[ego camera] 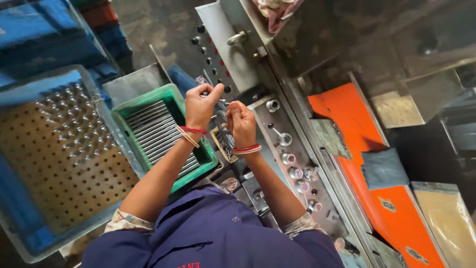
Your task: The person repeatedly picks small metal rods from a green tray, inserts each rod into a machine, and pulls a lever to process it. The person then removes the processed rod and places it into a blue tray. This cycle repeats throughout the clip.
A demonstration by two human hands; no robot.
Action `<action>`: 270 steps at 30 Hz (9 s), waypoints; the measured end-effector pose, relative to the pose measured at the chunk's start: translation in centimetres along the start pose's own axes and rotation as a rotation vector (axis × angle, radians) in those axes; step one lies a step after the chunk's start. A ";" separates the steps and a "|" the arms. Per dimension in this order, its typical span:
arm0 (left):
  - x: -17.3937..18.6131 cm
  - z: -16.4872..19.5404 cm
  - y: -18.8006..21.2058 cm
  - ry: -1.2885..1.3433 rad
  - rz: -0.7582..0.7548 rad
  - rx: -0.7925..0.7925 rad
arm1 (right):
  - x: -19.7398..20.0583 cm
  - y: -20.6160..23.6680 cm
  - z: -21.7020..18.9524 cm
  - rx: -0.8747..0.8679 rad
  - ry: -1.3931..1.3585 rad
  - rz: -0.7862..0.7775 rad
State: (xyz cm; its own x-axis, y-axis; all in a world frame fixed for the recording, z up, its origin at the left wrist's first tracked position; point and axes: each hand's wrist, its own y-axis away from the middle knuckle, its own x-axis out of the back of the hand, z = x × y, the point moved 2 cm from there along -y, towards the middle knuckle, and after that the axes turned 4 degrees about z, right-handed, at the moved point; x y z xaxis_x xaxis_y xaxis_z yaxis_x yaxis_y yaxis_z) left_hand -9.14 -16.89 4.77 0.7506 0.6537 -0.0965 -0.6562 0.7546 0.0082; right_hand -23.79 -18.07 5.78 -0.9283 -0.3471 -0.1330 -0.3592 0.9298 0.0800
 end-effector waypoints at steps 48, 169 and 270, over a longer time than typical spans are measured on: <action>31.2 -14.6 5.6 -1.264 -0.059 0.149 | -25.9 -2.8 15.2 0.847 1.254 -0.766; -50.9 15.7 21.5 0.501 -1.148 0.572 | 63.8 54.0 -26.1 -0.096 2.010 1.638; -74.2 1.2 28.2 0.299 -0.855 0.977 | 72.7 55.3 -26.2 -0.980 1.896 1.698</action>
State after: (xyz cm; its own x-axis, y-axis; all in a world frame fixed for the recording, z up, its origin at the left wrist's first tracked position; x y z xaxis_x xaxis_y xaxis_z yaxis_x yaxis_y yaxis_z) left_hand -83.22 -44.00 13.40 0.7670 0.0141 -0.6414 0.4296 0.7313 0.5298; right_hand -113.63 4.93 26.44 0.6341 -0.0667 0.7704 0.7389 0.3460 -0.5782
